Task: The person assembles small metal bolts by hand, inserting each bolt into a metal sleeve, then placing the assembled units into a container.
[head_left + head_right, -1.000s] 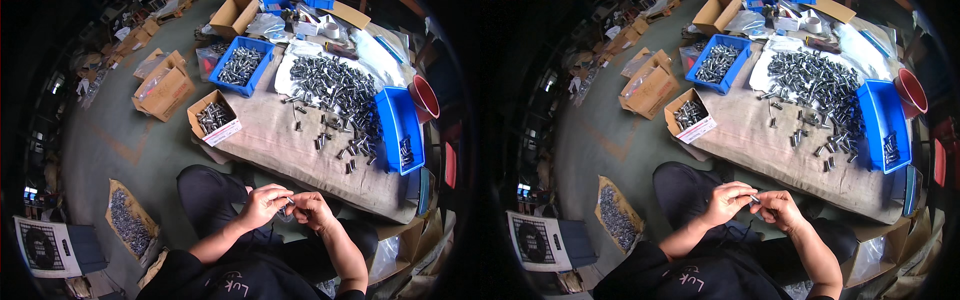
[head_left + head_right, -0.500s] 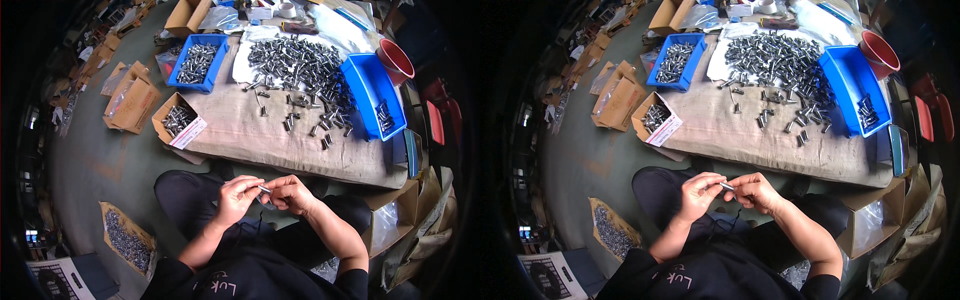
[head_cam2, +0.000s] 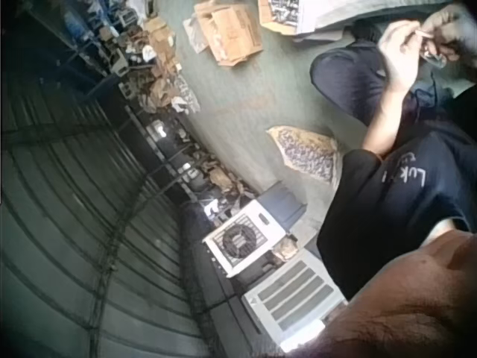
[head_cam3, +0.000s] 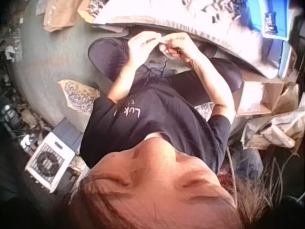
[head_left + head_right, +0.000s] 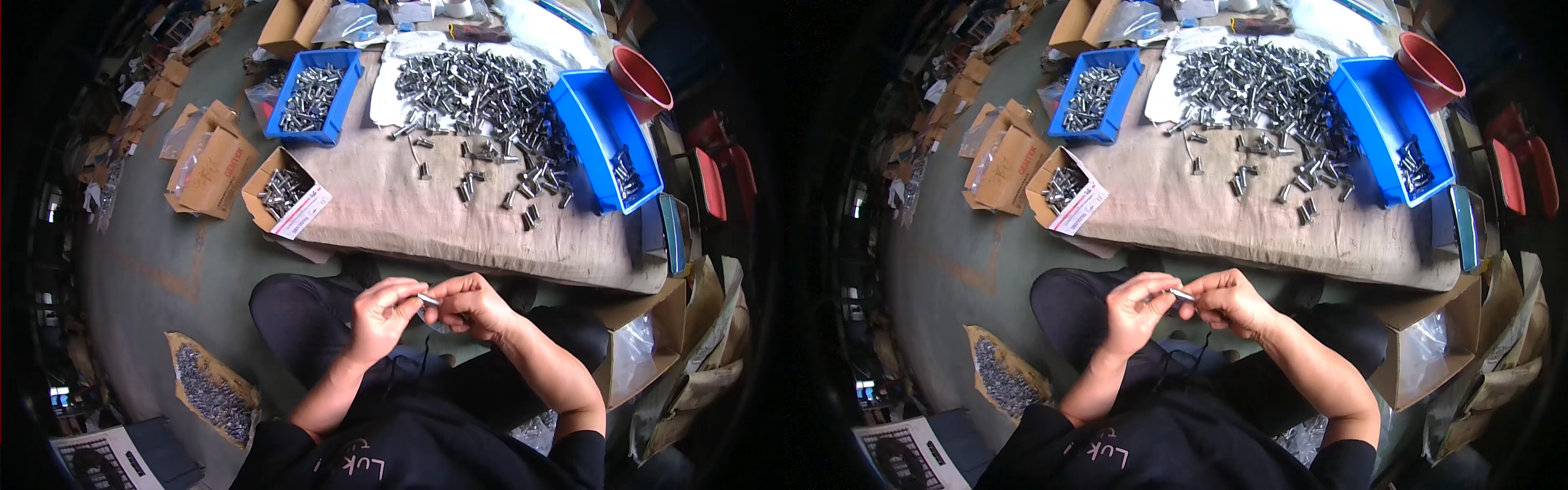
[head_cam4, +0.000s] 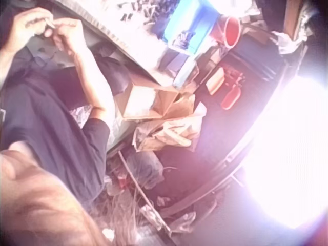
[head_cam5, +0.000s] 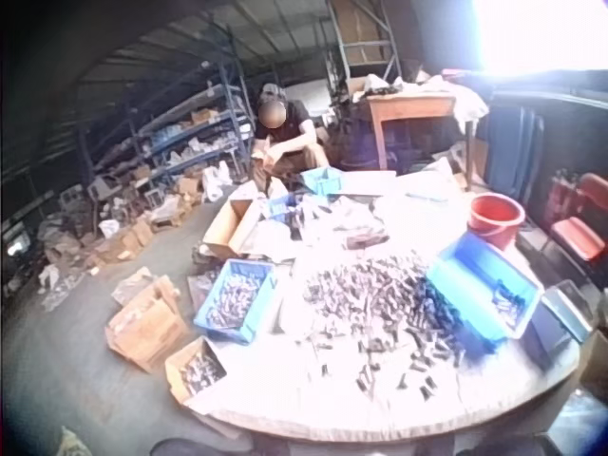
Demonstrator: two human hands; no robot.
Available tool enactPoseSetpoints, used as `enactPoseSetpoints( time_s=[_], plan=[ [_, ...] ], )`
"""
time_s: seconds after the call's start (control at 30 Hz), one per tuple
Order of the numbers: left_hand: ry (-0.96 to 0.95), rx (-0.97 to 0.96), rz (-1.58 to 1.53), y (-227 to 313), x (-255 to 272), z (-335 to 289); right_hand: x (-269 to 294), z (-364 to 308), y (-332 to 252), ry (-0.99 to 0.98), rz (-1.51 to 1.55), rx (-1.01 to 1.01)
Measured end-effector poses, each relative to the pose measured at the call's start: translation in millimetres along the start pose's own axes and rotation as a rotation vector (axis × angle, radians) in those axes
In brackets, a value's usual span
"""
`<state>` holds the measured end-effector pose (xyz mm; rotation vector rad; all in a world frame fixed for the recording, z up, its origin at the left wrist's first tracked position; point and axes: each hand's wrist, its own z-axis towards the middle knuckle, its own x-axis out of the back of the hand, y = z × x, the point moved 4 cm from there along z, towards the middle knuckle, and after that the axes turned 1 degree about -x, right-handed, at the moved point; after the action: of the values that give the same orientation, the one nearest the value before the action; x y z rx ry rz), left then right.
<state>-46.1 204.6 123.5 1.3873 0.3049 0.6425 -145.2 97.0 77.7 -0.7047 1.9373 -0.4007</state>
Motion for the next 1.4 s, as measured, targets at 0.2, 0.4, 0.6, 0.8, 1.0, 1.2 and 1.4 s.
enactPoseSetpoints(
  time_s=[0.2,0.4,0.6,0.8,1.0,1.2,1.4],
  plan=[
    [0.075,0.28,-0.34,-6,8,0,-4,-5,-8,-0.093,0.108,0.017],
    [0.088,0.235,-0.351,-4,7,2,-4,-3,-6,-0.153,0.049,0.13],
    [0.081,0.231,-0.298,0,8,1,-5,-4,-7,-0.172,0.004,0.154],
    [0.109,0.26,-0.284,-1,9,-2,-8,-4,-7,-0.113,-0.06,0.134],
    [0.112,0.358,-0.28,-4,3,-3,-3,-5,-12,0.138,-0.175,0.337],
    [0.044,0.227,-0.138,-2,1,0,-1,0,-9,0.092,-0.015,0.328],
    [0.032,0.615,-0.766,-13,-3,-5,-3,-1,-12,0.081,0.153,0.323]
  ],
)
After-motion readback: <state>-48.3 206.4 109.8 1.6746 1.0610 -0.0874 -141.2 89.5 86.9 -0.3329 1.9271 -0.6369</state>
